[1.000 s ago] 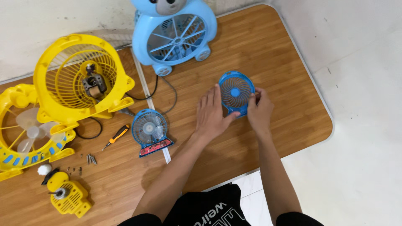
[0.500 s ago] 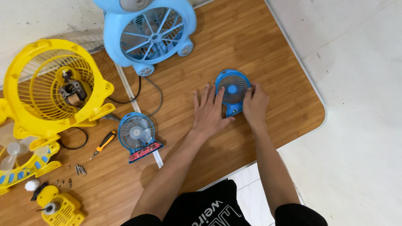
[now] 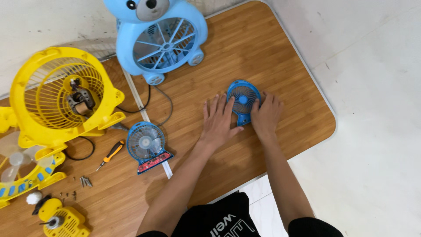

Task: The person uses a screwdriver to remove screws from a yellow electric fan and a small blue fan, then reassembles the blue fan by screwing its parts back together. The yellow fan remains partially disassembled on the table.

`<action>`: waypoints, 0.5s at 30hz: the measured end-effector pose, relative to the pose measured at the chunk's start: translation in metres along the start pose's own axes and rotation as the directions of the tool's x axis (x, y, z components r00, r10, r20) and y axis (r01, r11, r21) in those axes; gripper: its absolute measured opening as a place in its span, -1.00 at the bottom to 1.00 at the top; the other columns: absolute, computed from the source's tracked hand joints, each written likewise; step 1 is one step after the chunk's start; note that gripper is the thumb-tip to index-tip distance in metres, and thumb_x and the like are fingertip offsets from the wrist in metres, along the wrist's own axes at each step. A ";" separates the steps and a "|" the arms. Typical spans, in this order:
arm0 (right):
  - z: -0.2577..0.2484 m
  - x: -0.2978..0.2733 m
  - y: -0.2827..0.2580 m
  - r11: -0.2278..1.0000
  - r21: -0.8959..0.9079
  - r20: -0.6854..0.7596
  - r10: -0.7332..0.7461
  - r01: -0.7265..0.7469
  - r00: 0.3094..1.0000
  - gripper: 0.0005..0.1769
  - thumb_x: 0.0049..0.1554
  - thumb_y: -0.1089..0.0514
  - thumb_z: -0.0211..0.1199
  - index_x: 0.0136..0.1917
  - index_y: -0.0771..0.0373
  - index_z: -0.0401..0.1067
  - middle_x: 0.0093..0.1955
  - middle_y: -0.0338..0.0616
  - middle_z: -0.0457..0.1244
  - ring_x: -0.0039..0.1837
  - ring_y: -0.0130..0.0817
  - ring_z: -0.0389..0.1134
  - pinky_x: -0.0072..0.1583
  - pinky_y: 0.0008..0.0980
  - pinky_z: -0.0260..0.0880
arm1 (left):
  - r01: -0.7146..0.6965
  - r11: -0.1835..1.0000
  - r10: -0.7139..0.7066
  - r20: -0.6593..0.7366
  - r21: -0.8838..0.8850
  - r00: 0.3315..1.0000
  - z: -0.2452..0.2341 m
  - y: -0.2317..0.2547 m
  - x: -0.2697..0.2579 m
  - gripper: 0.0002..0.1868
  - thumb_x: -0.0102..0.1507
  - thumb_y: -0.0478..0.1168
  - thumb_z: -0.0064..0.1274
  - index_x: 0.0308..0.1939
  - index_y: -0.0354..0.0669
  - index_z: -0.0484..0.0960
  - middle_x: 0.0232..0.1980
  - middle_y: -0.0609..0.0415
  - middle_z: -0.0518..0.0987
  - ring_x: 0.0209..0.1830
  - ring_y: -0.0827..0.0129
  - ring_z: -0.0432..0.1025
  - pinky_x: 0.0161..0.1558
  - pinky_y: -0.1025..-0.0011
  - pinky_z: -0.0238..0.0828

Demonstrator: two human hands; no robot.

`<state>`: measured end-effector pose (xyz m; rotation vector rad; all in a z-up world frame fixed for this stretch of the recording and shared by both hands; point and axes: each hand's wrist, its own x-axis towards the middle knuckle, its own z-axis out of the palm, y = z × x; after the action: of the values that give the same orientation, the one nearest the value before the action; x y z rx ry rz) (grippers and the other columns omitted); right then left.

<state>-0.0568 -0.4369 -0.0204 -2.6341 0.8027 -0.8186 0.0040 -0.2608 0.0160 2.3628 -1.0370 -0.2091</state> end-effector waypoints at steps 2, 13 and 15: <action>-0.011 -0.001 -0.015 0.999 0.005 0.003 -0.039 0.039 0.999 -0.66 0.18 0.16 0.23 0.20 0.34 0.41 0.13 0.19 0.29 0.22 0.18 0.23 0.29 0.08 0.16 | -0.032 0.999 0.030 -0.102 -0.020 0.994 -0.008 -0.004 -0.014 0.08 0.03 0.12 0.38 0.48 -0.22 0.18 0.53 -0.25 0.17 0.57 -0.14 -0.06 0.48 -0.19 -0.27; -0.010 -0.043 -0.149 0.818 0.529 0.171 -0.362 0.224 0.916 -0.79 0.12 0.30 0.28 0.06 0.31 0.48 0.07 0.08 0.29 0.18 0.10 0.29 0.20 -0.07 0.31 | 0.092 0.993 -0.115 -0.402 -0.075 0.908 -0.074 -0.059 -0.111 -0.23 0.07 -0.20 0.34 0.34 -0.19 0.40 0.36 -0.15 0.38 0.40 -0.11 0.18 0.36 -0.02 0.09; -0.002 -0.054 -0.170 0.760 0.620 0.208 -0.401 0.197 0.892 -0.81 0.13 0.32 0.25 0.06 0.33 0.47 0.06 0.07 0.30 0.16 0.08 0.32 0.18 -0.10 0.34 | 0.121 0.991 -0.137 -0.452 -0.065 0.881 -0.084 -0.073 -0.130 -0.26 0.06 -0.23 0.34 0.31 -0.22 0.43 0.33 -0.15 0.41 0.36 -0.14 0.20 0.33 -0.03 0.10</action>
<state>-0.0221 -0.2676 0.0254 -2.2475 -0.0010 -0.5464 -0.0104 -0.0923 0.0377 2.2903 -0.6426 0.2718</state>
